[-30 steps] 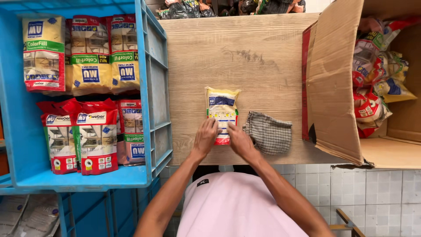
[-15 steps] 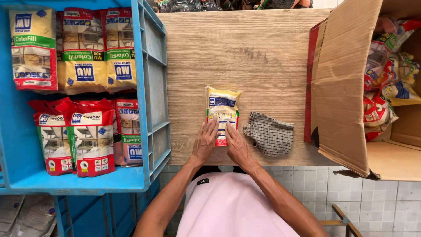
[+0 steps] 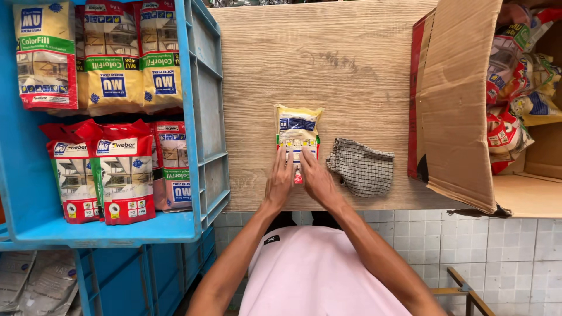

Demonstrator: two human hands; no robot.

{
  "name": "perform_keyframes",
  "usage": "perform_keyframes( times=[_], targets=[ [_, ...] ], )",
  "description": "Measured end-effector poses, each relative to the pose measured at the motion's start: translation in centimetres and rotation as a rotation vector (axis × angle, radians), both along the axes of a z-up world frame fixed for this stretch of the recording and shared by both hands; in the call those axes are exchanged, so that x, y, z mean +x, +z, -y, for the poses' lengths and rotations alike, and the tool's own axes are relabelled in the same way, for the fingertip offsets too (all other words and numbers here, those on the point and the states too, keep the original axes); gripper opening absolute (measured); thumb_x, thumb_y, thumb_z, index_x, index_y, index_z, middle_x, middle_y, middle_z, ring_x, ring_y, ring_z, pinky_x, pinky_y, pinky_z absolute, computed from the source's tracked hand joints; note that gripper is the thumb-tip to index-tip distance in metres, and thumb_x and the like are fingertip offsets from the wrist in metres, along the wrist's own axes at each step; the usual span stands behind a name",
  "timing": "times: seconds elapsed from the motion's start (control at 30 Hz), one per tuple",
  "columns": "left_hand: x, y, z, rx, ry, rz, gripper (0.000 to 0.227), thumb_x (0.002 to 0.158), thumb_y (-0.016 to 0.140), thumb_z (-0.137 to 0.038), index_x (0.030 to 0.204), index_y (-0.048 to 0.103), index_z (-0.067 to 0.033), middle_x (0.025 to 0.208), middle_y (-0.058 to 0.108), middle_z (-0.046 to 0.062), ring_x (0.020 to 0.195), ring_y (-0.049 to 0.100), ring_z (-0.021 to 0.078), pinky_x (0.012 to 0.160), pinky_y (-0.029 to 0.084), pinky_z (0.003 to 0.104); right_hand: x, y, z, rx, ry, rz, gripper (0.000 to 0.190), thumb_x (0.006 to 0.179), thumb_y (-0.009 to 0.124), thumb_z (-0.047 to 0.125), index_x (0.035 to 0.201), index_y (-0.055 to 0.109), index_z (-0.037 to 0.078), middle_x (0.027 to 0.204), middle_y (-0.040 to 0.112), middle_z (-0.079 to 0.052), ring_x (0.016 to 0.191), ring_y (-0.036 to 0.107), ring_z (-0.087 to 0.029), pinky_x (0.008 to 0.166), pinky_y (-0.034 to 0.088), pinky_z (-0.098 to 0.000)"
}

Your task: The person wipes down individual retail bags with a cloth on a workbench, then transfers several bags into a blue crate and others into a cardboard box.

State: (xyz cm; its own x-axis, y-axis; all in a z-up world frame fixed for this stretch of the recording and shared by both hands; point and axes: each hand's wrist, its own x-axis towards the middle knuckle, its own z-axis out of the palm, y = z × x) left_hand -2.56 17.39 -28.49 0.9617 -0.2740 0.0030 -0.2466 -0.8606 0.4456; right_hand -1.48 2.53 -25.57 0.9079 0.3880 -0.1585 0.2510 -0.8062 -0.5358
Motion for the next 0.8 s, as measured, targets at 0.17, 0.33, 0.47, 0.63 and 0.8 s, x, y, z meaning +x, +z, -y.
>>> perform_keyframes(
  times=[0.17,0.33,0.47,0.63,0.8],
  targets=[
    [-2.6,2.0,-0.9,-0.085,-0.071,0.06,0.054,0.102,0.049,-0.035,0.143,0.046,0.0,0.149,0.044,0.02,0.139,0.041,0.0337,0.112,0.036,0.042,-4.5,0.7,0.1,-0.047,-0.03,0.04,0.043,0.101,0.044,0.016,0.142,0.046,0.003,0.147,0.045,-0.02,0.137,0.043,-0.037,0.108,0.042,-0.0408],
    [-1.5,0.1,-2.4,-0.039,-0.184,0.013,0.068,0.094,0.058,-0.049,0.144,0.046,-0.0048,0.15,0.045,0.015,0.139,0.041,0.0292,0.115,0.032,0.042,-3.4,1.0,0.5,-0.076,0.051,0.007,0.052,0.096,0.049,0.014,0.147,0.042,0.008,0.151,0.043,-0.017,0.139,0.038,-0.039,0.106,0.043,-0.0474],
    [-0.6,-0.3,-3.3,0.064,-0.288,-0.098,0.077,0.083,0.069,-0.038,0.149,0.04,-0.0091,0.154,0.041,0.01,0.144,0.035,0.0256,0.118,0.027,0.045,-1.9,-0.8,0.9,-0.126,0.121,-0.056,0.053,0.094,0.047,0.015,0.147,0.043,0.009,0.15,0.046,-0.015,0.142,0.037,-0.037,0.107,0.042,-0.0492],
    [-1.1,-0.8,-2.9,0.129,-0.301,-0.131,0.075,0.085,0.068,-0.024,0.151,0.036,-0.0091,0.156,0.038,0.011,0.145,0.034,0.0251,0.115,0.032,0.045,-1.4,-1.5,1.7,-0.107,0.133,-0.146,0.057,0.091,0.057,0.026,0.146,0.045,0.017,0.15,0.047,-0.009,0.143,0.037,-0.032,0.107,0.042,-0.05],
    [-1.1,0.3,-2.3,0.148,-0.288,0.04,0.081,0.079,0.073,-0.024,0.149,0.037,-0.0045,0.157,0.035,0.014,0.145,0.032,0.0281,0.118,0.027,0.041,-2.8,-1.3,1.3,-0.095,0.071,0.175,0.062,0.084,0.067,0.018,0.144,0.048,0.013,0.15,0.047,-0.008,0.139,0.043,-0.028,0.105,0.045,-0.0424]
  ],
)
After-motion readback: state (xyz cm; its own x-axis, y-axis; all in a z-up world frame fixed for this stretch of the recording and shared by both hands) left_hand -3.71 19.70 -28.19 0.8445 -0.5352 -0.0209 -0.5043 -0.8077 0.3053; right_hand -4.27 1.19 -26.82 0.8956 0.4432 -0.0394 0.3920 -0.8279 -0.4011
